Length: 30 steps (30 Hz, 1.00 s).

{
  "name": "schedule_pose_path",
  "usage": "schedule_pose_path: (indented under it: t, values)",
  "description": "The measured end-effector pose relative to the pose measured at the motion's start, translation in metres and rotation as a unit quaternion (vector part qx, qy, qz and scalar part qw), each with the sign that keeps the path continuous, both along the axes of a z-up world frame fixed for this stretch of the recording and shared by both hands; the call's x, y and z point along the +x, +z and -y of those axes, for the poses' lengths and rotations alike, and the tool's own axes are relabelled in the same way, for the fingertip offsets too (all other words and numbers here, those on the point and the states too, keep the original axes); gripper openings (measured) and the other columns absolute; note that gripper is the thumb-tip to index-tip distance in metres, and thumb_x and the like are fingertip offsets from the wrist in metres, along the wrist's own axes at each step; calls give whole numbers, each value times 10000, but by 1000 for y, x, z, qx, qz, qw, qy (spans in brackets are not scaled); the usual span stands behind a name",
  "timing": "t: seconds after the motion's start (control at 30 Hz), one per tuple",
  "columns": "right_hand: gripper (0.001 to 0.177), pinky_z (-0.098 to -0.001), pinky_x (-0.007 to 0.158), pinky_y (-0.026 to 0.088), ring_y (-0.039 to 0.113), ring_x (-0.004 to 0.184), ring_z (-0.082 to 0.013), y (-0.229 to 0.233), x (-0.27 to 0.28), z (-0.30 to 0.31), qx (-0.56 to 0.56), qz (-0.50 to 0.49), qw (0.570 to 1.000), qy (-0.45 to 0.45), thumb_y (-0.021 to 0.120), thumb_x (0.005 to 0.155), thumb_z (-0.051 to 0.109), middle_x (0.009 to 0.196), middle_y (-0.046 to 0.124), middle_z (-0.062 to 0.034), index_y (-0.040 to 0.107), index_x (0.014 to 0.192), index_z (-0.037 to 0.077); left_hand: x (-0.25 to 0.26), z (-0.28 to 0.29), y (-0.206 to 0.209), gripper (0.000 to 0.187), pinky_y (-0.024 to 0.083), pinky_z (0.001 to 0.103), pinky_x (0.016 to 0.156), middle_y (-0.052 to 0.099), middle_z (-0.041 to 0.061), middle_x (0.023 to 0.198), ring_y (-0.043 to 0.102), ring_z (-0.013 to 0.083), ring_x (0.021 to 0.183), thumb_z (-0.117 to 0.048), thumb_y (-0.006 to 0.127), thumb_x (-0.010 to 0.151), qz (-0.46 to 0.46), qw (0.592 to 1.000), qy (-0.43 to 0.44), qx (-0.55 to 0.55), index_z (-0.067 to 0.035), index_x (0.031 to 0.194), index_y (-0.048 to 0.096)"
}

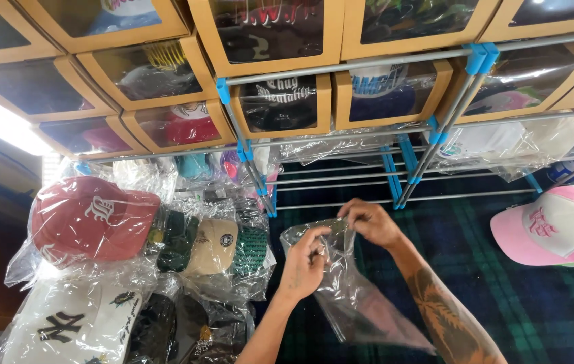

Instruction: The person places several baseball caps into individual clear plastic bags and arranges them on a workspace.

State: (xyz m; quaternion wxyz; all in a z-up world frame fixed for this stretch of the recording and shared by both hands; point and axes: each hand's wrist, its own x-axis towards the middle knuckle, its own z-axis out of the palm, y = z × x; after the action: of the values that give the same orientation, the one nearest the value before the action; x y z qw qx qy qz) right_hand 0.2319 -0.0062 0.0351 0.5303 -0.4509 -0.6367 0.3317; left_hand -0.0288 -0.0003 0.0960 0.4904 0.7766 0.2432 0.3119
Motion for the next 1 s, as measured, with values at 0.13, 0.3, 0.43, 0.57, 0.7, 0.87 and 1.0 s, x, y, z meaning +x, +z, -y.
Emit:
schedule_pose_path:
  t: [0.13,0.3,0.43,0.57,0.7,0.87,1.0]
  values:
    - [146,-318,777,545,684,868,-247,-62,51,3,-74,-248,944,-205,647,734,-124,938,713,-142,702,811,-13,-36,6,9,660,475,203,470,700,62,709,756,181,678,222,474,844,-14,999,34,-4,-94,1416,561]
    - [198,-342,630,541,702,814,-283,-48,80,23,-136,-469,792,-367,555,699,-198,858,675,-152,625,752,-21,-86,-8,-29,684,644,407,887,752,51,719,744,151,659,274,451,721,45,996,19,80,-136,1205,703]
    - [197,-407,715,587,666,774,-292,-58,86,15,-85,-579,720,-372,519,811,-115,806,635,-161,532,692,42,-93,-1,-20,571,453,425,993,766,36,1061,657,206,1047,140,556,756,-182,983,-11,33,-155,1244,587]
    - [182,-388,695,507,599,768,-274,-41,59,-5,-95,-621,723,-289,501,898,-49,825,583,-145,535,769,74,-53,23,9,1073,165,728,1145,251,178,1678,257,412,1529,-793,600,755,-204,970,-12,128,-211,1605,298]
    - [154,-385,636,479,603,712,-253,-11,32,-17,-129,-599,754,-236,492,903,-37,832,586,-137,528,802,73,-9,14,-5,1077,265,695,1129,465,218,1570,456,416,1425,-816,474,814,-175,963,6,204,-79,1583,318]
    - [78,-361,431,454,578,524,-236,-29,73,-31,-119,-590,676,-424,553,822,-46,670,585,-150,574,787,20,-21,35,-18,368,466,377,705,533,14,631,530,193,577,-43,692,985,-77,963,-62,249,-78,693,471]
    - [101,-298,519,529,611,605,-181,-58,125,-11,-146,-548,620,-542,624,814,-58,695,611,-130,649,741,7,-63,56,-31,222,524,372,743,583,20,647,584,165,610,72,619,934,-75,968,-123,205,-102,800,643]
